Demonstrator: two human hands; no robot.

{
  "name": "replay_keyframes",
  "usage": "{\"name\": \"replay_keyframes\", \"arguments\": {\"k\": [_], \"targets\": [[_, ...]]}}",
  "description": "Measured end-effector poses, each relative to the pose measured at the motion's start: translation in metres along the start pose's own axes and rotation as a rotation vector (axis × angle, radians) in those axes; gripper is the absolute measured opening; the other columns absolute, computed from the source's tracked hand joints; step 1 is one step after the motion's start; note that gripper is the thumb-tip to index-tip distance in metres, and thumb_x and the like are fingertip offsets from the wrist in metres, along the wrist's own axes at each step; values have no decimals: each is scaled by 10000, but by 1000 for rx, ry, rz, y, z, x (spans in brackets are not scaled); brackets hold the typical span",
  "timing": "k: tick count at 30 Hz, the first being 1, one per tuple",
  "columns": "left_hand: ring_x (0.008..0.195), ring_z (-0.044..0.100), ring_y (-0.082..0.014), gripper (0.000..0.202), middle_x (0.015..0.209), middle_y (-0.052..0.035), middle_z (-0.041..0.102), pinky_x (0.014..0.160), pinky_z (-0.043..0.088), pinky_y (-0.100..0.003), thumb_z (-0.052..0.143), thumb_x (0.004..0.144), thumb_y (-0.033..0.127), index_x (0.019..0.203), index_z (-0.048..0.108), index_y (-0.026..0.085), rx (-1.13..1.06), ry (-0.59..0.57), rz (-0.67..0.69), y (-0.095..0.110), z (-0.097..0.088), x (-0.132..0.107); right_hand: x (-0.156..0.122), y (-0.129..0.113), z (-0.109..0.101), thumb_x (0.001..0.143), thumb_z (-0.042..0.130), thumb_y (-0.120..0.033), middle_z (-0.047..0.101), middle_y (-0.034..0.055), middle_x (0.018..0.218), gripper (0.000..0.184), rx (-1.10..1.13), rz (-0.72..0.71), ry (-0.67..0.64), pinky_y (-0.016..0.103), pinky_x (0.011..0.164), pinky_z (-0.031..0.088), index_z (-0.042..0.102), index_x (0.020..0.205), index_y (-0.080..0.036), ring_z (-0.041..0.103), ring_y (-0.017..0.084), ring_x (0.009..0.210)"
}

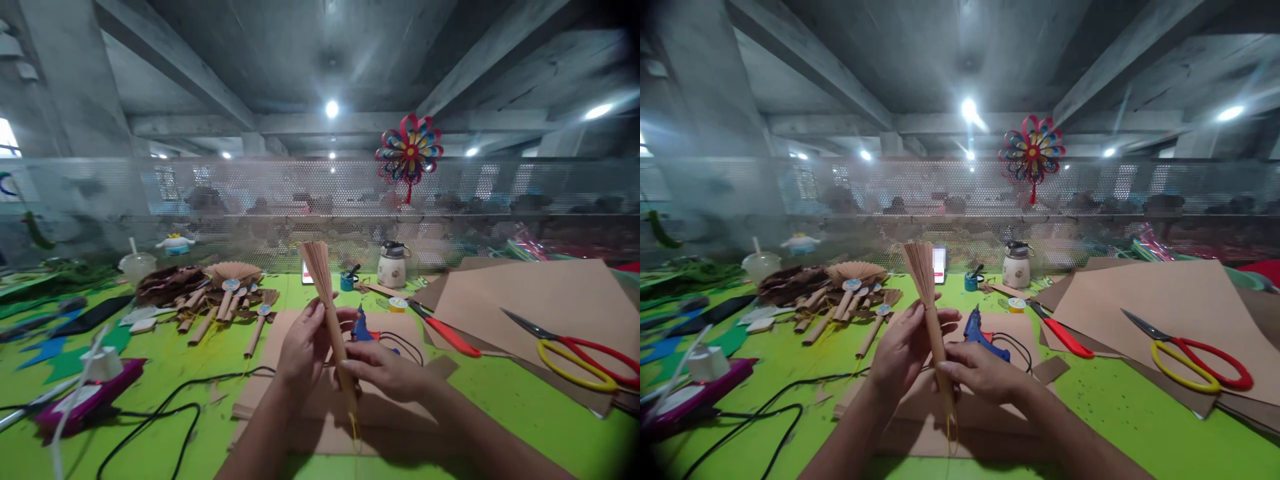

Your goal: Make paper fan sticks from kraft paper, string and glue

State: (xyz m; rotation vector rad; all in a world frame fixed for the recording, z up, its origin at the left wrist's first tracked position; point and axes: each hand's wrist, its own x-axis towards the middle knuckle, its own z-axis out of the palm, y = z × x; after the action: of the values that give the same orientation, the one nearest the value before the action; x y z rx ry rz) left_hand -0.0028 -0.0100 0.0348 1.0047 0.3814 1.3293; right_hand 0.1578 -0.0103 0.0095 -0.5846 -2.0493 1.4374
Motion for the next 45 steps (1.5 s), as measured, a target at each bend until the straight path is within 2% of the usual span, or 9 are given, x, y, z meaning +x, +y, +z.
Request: {"name": "replay_keyframes", "arguments": {"k": [5,13,16,23,29,33,37,41,45], "targets": [[905,670,-238,134,933,-146,720,878,463,-409,474,908,217,1004,532,143,-8,4,32,0,-1,3,0,4,1,932,484,-400,602,60,817,296,50,-11,4,268,637,459,566,930,-116,542,118,653],[869,670,-228,126,936,-132,713,835,488,-395,519,891,224,992,532,149,-38,52,38,-2,2,1,1,7,7,935,483,-370,617,73,836,274,93,-25,15,289,679,460,568,960,-111,554,131,691],[901,661,-234,131,915,-119,709,845,485,-396,528,888,234,991,534,155,-64,41,44,-5,0,1,1,8,10,938,482,-357,621,73,851,269,73,-32,29,284,695,449,586,957,-110,552,134,721],[840,663,-208,104,866,-93,707,840,482,-372,534,873,207,951,576,153,-122,18,30,-8,-5,2,2,12,11,937,478,-375,617,68,846,295,75,-17,41,280,694,444,601,971,-109,550,136,726],[854,664,-247,243,869,-152,714,843,482,-391,489,879,288,903,636,96,-157,37,-11,-4,-6,3,4,12,11,921,497,-405,606,57,830,306,45,-21,71,275,680,448,590,966,-117,559,146,739],[841,663,-253,336,841,-153,716,826,483,-391,476,887,365,986,638,88,-138,57,-15,-2,-9,5,4,10,12,898,520,-435,597,44,793,314,49,33,97,287,672,466,571,931,-127,577,154,716],[783,661,-210,311,794,-110,712,793,487,-341,557,866,371,1004,632,103,-64,82,-14,-5,-11,6,4,11,12,887,530,-446,617,66,827,333,-5,74,92,306,702,481,578,932,-120,603,183,772],[715,654,-174,266,732,-85,701,750,489,-297,645,817,340,934,640,101,-59,131,-20,-7,-11,6,3,12,11,898,512,-445,630,80,836,336,-26,80,100,309,706,487,575,904,-115,609,190,784],[740,663,-182,219,729,-86,698,768,492,-296,696,772,312,827,638,108,-114,138,-25,-7,-10,6,3,13,13,897,525,-431,619,63,807,315,11,59,109,286,688,484,568,893,-119,601,172,752]]}}
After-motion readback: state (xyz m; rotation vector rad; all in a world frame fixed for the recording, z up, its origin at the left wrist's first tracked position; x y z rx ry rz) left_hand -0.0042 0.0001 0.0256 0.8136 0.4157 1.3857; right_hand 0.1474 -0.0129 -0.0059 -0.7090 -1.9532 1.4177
